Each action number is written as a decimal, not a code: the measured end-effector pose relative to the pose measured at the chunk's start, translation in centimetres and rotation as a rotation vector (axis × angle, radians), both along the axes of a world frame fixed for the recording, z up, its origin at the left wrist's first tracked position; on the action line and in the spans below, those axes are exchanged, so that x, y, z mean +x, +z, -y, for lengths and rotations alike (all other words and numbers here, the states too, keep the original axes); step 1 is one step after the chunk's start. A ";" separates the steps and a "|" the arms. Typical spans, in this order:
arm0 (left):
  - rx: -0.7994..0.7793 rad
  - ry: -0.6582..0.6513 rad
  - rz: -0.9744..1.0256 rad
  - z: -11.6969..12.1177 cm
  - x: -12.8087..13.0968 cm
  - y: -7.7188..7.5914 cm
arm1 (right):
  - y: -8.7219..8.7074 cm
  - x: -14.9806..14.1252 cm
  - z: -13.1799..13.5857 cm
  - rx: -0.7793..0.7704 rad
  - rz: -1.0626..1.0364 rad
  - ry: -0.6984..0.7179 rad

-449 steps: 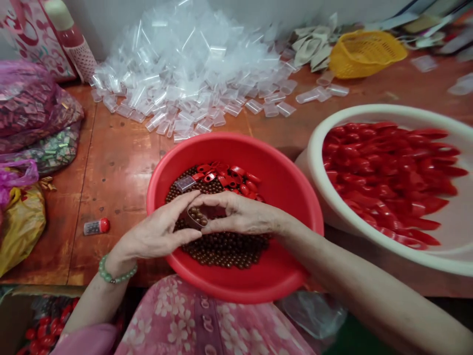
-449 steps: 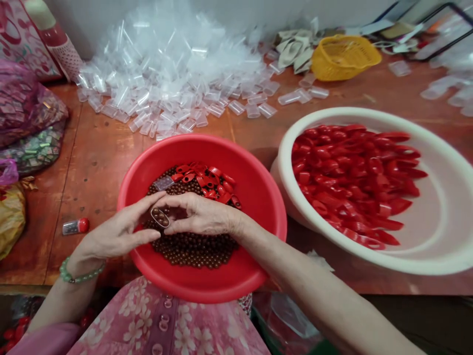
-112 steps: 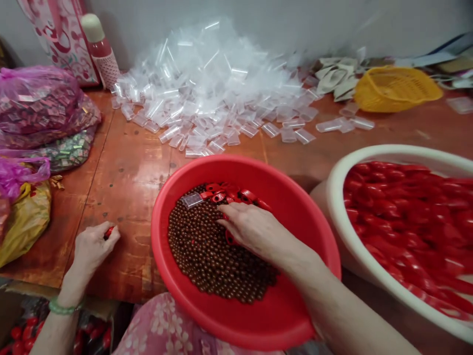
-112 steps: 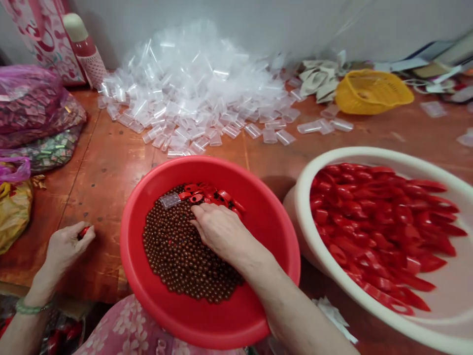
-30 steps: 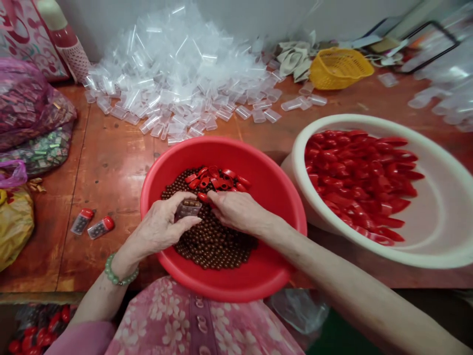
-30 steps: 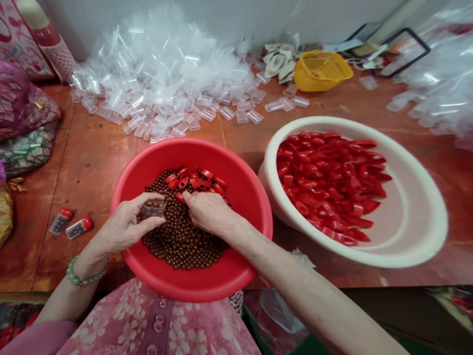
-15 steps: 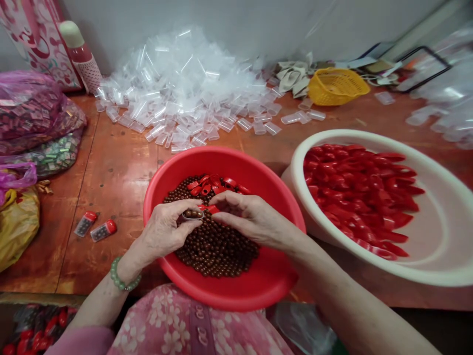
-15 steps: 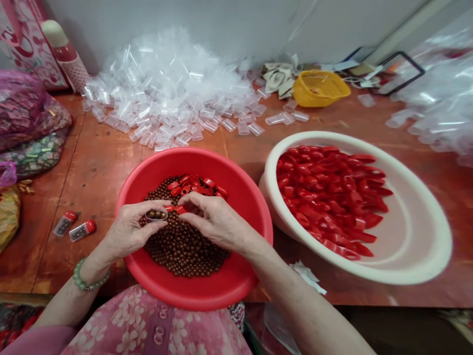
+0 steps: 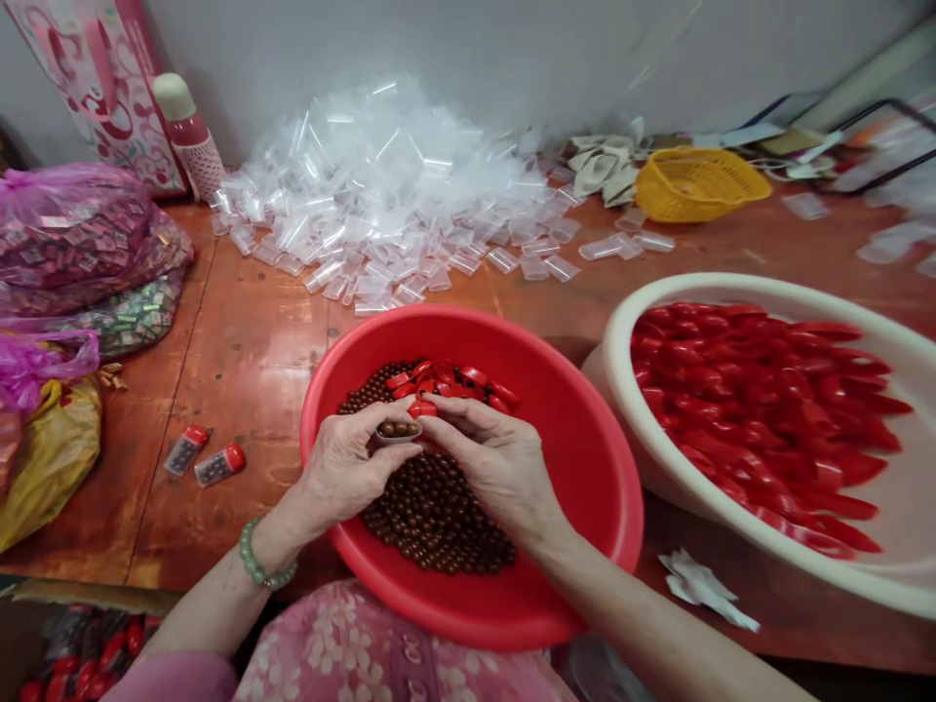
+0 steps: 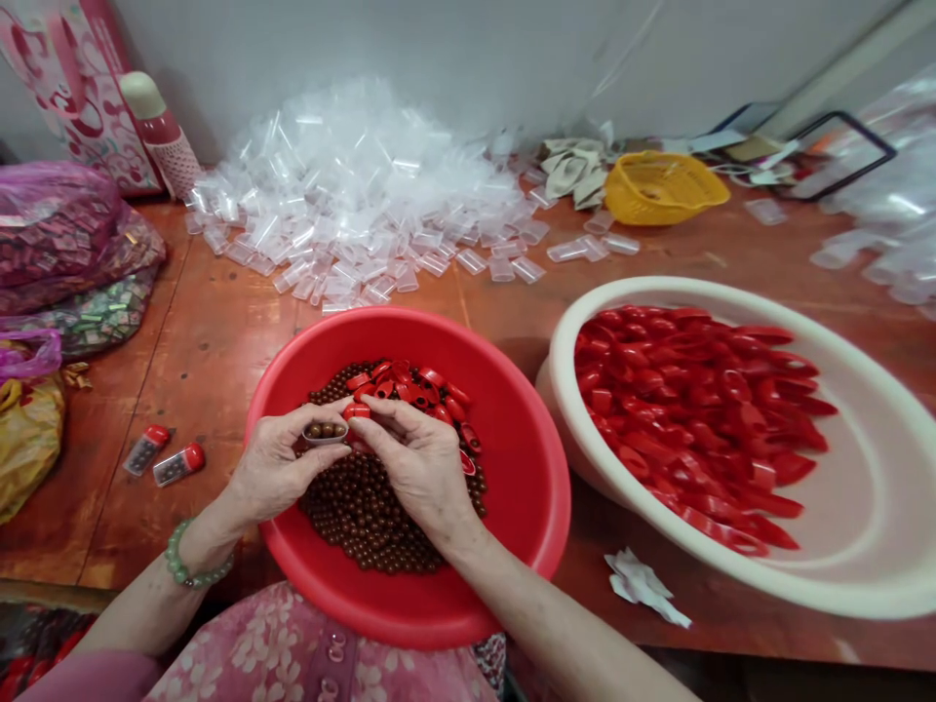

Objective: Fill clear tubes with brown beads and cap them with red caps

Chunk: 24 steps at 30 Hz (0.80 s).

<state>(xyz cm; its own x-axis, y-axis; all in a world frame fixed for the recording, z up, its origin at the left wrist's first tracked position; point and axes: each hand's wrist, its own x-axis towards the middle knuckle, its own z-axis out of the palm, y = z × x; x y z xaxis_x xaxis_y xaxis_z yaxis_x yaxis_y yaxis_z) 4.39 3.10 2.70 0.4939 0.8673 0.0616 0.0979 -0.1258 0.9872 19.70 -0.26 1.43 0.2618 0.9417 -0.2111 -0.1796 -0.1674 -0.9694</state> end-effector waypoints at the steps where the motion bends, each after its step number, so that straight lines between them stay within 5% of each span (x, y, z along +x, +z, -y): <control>1: -0.026 0.017 0.014 0.0 0.0 -0.1 | -0.1 -0.3 0.0 -0.023 -0.046 -0.007; 8: -0.147 0.116 0.049 -0.2 -0.1 -0.5 | -0.2 -1.9 0.2 0.002 -0.214 0.119; 16: -0.372 0.119 0.195 -0.7 -0.4 0.1 | 0.4 0.5 -0.5 0.041 0.088 0.251; 24: -0.515 -0.059 0.129 -0.6 -0.5 0.6 | 1.0 2.4 -0.9 -0.028 -0.296 0.195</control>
<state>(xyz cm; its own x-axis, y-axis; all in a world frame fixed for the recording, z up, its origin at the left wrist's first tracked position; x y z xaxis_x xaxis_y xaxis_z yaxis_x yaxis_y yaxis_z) 3.88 3.67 3.35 0.5595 0.7720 -0.3017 -0.0204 0.3767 0.9261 22.10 0.61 2.45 0.0010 0.9608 -0.2772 -0.4142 -0.2519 -0.8746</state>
